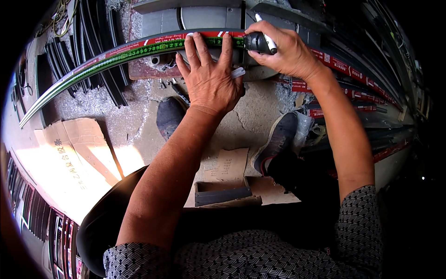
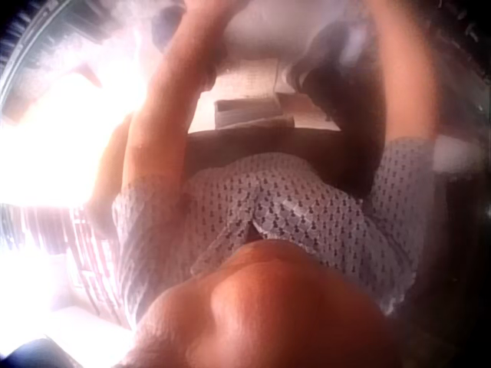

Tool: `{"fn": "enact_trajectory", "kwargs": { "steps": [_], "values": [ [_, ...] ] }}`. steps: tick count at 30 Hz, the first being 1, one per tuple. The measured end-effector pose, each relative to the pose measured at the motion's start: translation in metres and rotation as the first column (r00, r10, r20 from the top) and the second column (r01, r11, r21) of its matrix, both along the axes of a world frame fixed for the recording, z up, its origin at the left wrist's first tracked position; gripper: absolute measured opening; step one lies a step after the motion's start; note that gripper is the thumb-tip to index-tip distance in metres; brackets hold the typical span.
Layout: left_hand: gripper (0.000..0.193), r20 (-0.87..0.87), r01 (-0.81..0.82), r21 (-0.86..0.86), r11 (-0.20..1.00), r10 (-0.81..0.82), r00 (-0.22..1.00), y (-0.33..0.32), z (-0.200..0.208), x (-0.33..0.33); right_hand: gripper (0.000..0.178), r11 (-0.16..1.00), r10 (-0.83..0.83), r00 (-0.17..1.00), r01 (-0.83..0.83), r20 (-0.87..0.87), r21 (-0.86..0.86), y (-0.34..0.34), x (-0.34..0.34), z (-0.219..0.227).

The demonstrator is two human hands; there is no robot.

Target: The person measures a long red metal profile using a tape measure and marks the cut line with a marker. They then position the profile on a miter saw and cut it. Finally, the person carries the cut piece to a metal frame structure and places it on the frame.

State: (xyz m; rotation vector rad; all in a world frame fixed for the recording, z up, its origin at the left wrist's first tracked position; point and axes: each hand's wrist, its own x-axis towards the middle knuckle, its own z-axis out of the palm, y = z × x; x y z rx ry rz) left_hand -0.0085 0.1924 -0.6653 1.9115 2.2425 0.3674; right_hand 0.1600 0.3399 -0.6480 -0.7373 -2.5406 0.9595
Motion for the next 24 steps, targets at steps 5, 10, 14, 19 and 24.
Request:
{"fn": "enact_trajectory", "kwargs": {
  "steps": [5,10,14,19,24],
  "values": [
    [0.087,-0.002,0.007,-0.008,1.000,-0.007,1.000,0.0020,0.0011,0.0002,0.048,0.998,-0.023,0.999,0.025,0.046,-0.051,0.0029,0.0009,0.0006],
    [0.088,-0.007,0.006,-0.021,1.000,-0.006,1.000,0.0025,0.0032,-0.0002,0.047,0.992,-0.035,0.997,0.043,0.075,-0.116,0.0033,0.0013,0.0042],
    [0.090,-0.014,0.005,-0.025,1.000,-0.005,1.000,0.0031,0.0011,0.0001,0.046,0.984,-0.075,0.994,0.086,0.075,-0.154,0.0016,0.0012,0.0055],
    [0.090,0.011,0.002,-0.032,0.999,-0.002,1.000,0.0050,0.0034,0.0005,0.046,0.990,-0.100,0.993,0.105,0.061,-0.091,-0.0016,0.0010,0.0036],
    [0.088,0.010,-0.002,-0.033,0.999,0.002,1.000,0.0060,0.0058,0.0002,0.045,0.979,-0.109,0.991,0.120,0.078,-0.164,0.0004,0.0004,0.0059]
  ]
}}
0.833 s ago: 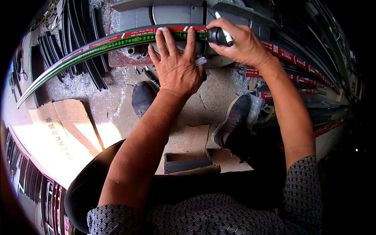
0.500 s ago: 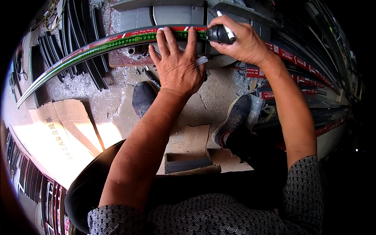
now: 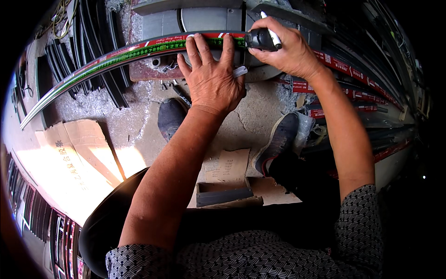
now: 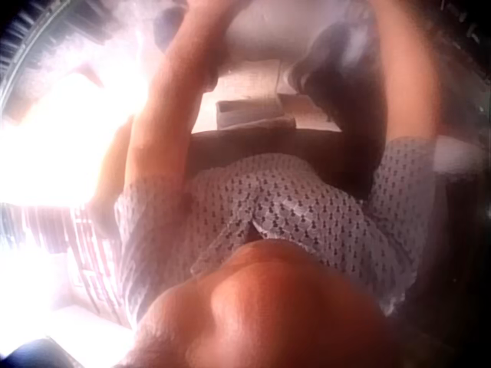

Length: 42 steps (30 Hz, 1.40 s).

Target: The person measures a long red metal profile using a tape measure and marks the cut line with a marker. They then position the profile on a miter saw and cut it. Finally, the person carries the cut piece to a metal frame structure and places it on the frame.

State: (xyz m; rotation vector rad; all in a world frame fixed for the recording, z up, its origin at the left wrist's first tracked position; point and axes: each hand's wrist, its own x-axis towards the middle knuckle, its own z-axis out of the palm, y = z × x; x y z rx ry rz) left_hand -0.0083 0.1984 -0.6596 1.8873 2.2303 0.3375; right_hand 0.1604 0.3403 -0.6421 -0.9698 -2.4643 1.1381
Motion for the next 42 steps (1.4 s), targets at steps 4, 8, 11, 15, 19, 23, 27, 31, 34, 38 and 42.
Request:
{"fn": "enact_trajectory", "kwargs": {
  "steps": [4,8,11,15,19,23,27,31,34,38,42],
  "values": [
    [0.087,-0.002,0.000,0.011,1.000,0.000,1.000,0.001,0.000,0.000,0.044,1.000,0.006,1.000,-0.006,-0.006,0.015,0.000,0.001,-0.001],
    [0.087,-0.002,-0.004,0.010,1.000,0.004,1.000,0.002,0.002,0.000,0.044,0.998,0.011,0.998,-0.008,-0.059,0.057,-0.001,0.002,-0.004],
    [0.084,-0.028,-0.014,-0.010,1.000,0.014,1.000,0.001,0.003,0.001,0.042,0.999,0.001,0.995,0.004,-0.097,0.049,-0.001,0.003,-0.004],
    [0.082,-0.035,-0.006,-0.002,1.000,0.006,0.999,0.002,0.004,0.000,0.042,0.999,-0.010,0.994,0.015,-0.110,0.043,-0.002,0.003,-0.001],
    [0.080,-0.045,-0.010,0.008,1.000,0.010,0.999,0.002,0.003,0.000,0.043,0.999,-0.009,0.994,0.014,-0.113,0.041,-0.001,0.003,-0.001],
    [0.080,-0.049,-0.014,0.010,1.000,0.015,0.999,0.003,0.004,0.001,0.042,0.999,-0.029,0.994,0.031,-0.101,0.023,-0.001,0.004,-0.002],
    [0.082,-0.053,-0.019,-0.014,1.000,0.018,0.998,0.007,0.009,0.000,0.043,0.998,-0.055,0.994,0.054,-0.095,-0.006,0.003,0.004,-0.002],
    [0.084,-0.054,-0.016,-0.016,1.000,0.016,0.998,0.005,0.007,0.002,0.043,0.997,-0.018,0.994,0.026,-0.111,0.067,0.004,0.006,-0.005],
    [0.086,-0.055,-0.014,-0.038,0.999,0.012,0.998,0.004,0.007,0.003,0.043,0.998,-0.024,0.993,0.031,-0.115,0.062,0.004,0.005,-0.005],
    [0.091,-0.040,-0.018,-0.060,0.998,0.015,0.999,0.001,0.005,0.005,0.044,0.998,-0.016,0.994,0.023,-0.111,0.059,0.003,0.006,-0.003],
    [0.093,-0.009,-0.011,-0.059,0.998,0.010,1.000,-0.001,0.002,0.006,0.045,0.998,-0.024,0.994,0.029,-0.106,0.052,0.001,0.007,-0.004]
  ]
}}
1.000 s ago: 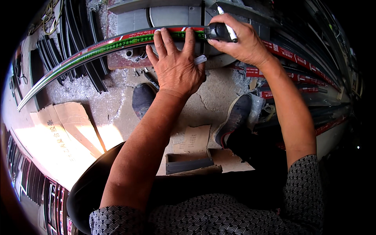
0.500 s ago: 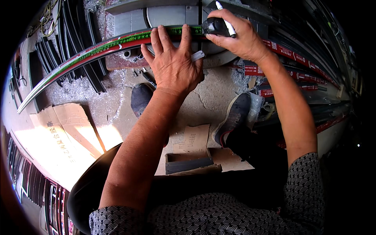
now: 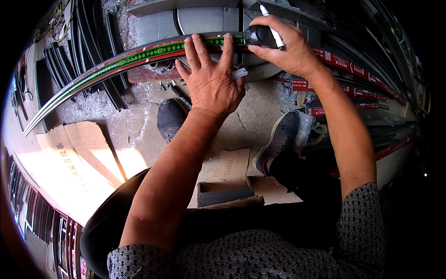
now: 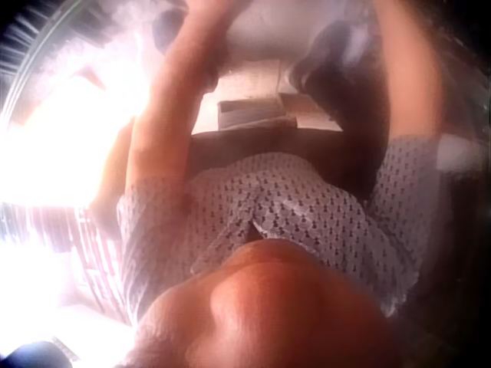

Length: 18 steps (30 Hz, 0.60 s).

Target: The person measures a long red metal profile using a tape measure and marks the cut line with a marker. They then position the profile on a miter saw and cut it. Finally, the person carries the cut piece to a metal frame structure and places it on the frame.

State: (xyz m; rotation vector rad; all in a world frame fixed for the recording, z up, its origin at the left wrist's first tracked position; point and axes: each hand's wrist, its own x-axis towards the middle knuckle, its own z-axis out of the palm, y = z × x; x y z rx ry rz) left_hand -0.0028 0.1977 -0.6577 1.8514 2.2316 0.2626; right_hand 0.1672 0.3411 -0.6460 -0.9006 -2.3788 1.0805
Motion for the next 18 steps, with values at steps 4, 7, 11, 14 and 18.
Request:
{"fn": "enact_trajectory", "kwargs": {
  "steps": [4,7,11,14,18],
  "values": [
    [0.093,0.024,0.004,-0.003,1.000,-0.004,1.000,-0.001,-0.002,0.000,0.046,1.000,-0.006,1.000,0.006,0.008,0.018,-0.002,-0.001,0.001],
    [0.092,0.028,0.000,-0.015,1.000,0.001,1.000,0.000,-0.003,0.001,0.043,1.000,-0.012,1.000,0.012,0.001,-0.002,-0.003,-0.002,0.003],
    [0.090,0.042,0.006,0.003,1.000,-0.006,0.999,0.000,-0.005,0.002,0.044,0.998,-0.059,0.998,0.059,-0.001,0.034,-0.003,-0.003,0.003],
    [0.089,0.040,0.003,0.000,1.000,-0.003,0.999,0.000,-0.005,0.002,0.042,0.995,-0.062,0.997,0.065,-0.044,0.077,0.000,-0.009,0.001],
    [0.088,0.047,0.010,0.002,1.000,-0.010,0.999,0.000,-0.009,0.002,0.044,0.981,-0.115,0.991,0.102,-0.071,-0.167,0.002,-0.023,0.017]
  ]
}}
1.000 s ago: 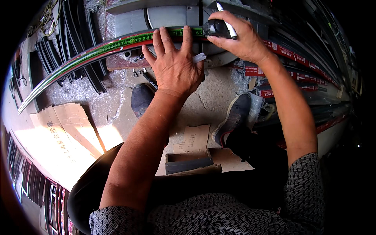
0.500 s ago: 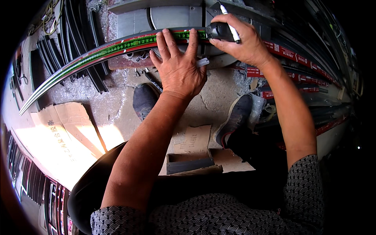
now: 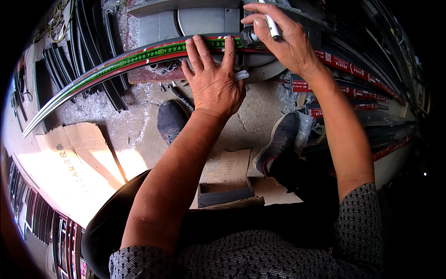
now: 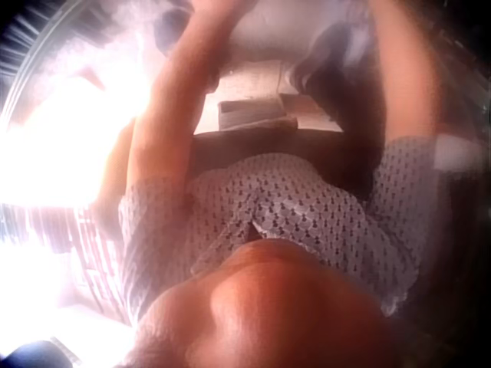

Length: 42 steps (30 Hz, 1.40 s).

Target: The person measures a long red metal profile using a tape measure and marks the cut line with a marker. They then position the profile on a miter saw and cut it. Finally, the person carries the cut piece to a metal frame structure and places it on the frame.

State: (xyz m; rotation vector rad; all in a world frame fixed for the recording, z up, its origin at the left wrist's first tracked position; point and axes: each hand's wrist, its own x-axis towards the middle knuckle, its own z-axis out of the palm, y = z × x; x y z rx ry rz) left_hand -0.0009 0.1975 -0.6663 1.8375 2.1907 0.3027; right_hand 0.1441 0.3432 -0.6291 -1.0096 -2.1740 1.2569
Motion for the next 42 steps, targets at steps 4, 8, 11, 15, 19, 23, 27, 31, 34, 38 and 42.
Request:
{"fn": "enact_trajectory", "kwargs": {
  "steps": [4,8,11,15,19,23,27,31,34,38,42],
  "values": [
    [0.088,-0.001,0.002,0.008,1.000,-0.002,1.000,0.000,-0.001,0.000,0.049,1.000,-0.006,0.998,0.005,-0.068,-0.012,0.004,-0.014,0.014],
    [0.088,0.002,0.004,0.011,1.000,-0.004,1.000,0.000,-0.003,0.001,0.041,0.991,-0.037,0.991,0.020,-0.132,-0.130,0.009,-0.028,0.005],
    [0.089,0.011,0.009,0.012,1.000,-0.009,1.000,-0.001,-0.004,0.000,0.033,0.986,-0.008,0.994,-0.010,-0.108,-0.167,0.012,-0.030,0.008],
    [0.090,0.011,0.018,0.016,1.000,-0.018,1.000,-0.001,-0.004,0.000,0.024,0.991,-0.025,0.990,0.005,-0.142,-0.135,0.014,-0.032,-0.004],
    [0.090,0.015,0.022,0.028,0.999,-0.022,1.000,-0.001,-0.005,-0.001,0.018,0.995,-0.044,0.998,0.039,-0.053,-0.092,0.014,-0.034,-0.002],
    [0.090,0.008,0.023,0.038,0.999,-0.024,1.000,-0.001,-0.007,-0.001,0.017,1.000,-0.016,0.993,0.017,-0.114,0.007,0.014,-0.035,-0.009],
    [0.090,0.013,0.025,0.035,0.999,-0.025,1.000,-0.001,-0.007,-0.001,0.019,0.999,-0.003,0.992,0.009,-0.124,0.051,0.014,-0.036,-0.009],
    [0.090,0.009,0.024,0.040,0.999,-0.025,1.000,-0.001,-0.008,0.000,0.019,0.997,0.012,0.997,-0.006,-0.081,0.078,0.014,-0.036,-0.009],
    [0.090,0.007,0.026,0.038,0.999,-0.026,1.000,-0.001,-0.009,-0.001,0.019,0.998,0.017,0.997,-0.012,-0.079,0.057,0.013,-0.036,-0.008],
    [0.090,0.019,0.028,0.039,0.999,-0.029,0.999,-0.001,-0.008,-0.001,0.019,1.000,0.005,0.999,-0.006,-0.050,-0.015,0.012,-0.035,-0.006],
    [0.092,0.016,0.029,0.030,0.999,-0.030,0.999,-0.001,-0.008,-0.001,0.019,0.999,0.000,0.999,-0.002,-0.037,-0.042,0.011,-0.035,-0.006]
  ]
}}
